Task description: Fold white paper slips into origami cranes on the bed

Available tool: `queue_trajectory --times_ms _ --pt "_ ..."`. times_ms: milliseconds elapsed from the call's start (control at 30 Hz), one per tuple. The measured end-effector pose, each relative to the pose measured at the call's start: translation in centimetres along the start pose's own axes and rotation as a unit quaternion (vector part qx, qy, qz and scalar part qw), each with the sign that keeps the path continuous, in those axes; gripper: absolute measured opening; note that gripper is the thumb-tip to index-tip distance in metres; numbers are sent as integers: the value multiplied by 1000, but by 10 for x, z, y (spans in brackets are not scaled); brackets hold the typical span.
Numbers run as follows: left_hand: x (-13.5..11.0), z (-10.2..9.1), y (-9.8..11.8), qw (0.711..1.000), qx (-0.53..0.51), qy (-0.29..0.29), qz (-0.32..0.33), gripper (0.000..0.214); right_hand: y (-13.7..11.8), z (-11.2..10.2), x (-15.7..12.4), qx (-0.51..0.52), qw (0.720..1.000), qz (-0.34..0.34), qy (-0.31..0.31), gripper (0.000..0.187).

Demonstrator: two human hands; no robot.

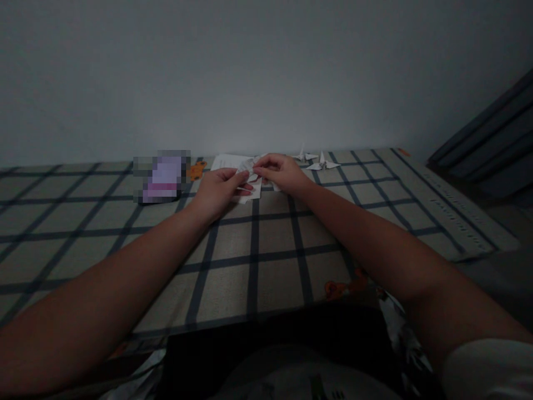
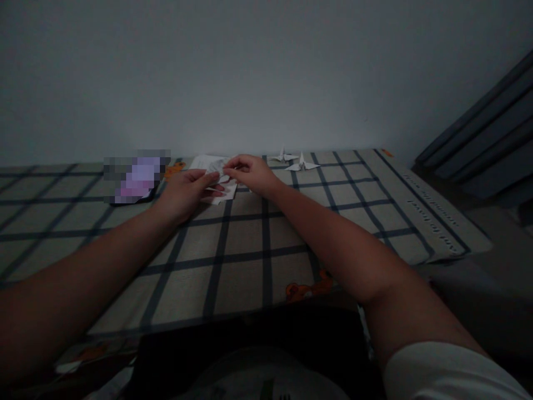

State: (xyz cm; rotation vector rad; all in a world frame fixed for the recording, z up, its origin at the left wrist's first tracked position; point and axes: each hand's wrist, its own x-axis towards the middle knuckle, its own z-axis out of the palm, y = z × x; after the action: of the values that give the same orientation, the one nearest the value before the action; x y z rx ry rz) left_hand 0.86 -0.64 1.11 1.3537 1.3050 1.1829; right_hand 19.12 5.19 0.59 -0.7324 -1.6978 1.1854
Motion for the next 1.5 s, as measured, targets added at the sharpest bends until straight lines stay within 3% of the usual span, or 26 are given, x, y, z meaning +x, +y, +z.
queue_trajectory --times_ms 267,667,867,1067,1333,1500 --pt "-6 -3 4 996 74 12 40 27 3 2 0 16 1000 -6 14 13" --pt "-1 0 -1 1000 -10 20 12 25 7 0 1 29 999 -18 19 23" --pt "1 -2 -3 999 -11 33 31 22 6 0 0 31 999 22 14 30" --pt "-1 -1 -3 999 7 23 37 26 1 5 -3 -18 999 22 -32 24" --pt "-1 4 2 998 -66 6 -11 27 0 1 -3 -58 998 15 -3 30" --pt "3 2 -1 996 -82 -8 -19 22 0 0 -4 -29 999 31 -20 20"
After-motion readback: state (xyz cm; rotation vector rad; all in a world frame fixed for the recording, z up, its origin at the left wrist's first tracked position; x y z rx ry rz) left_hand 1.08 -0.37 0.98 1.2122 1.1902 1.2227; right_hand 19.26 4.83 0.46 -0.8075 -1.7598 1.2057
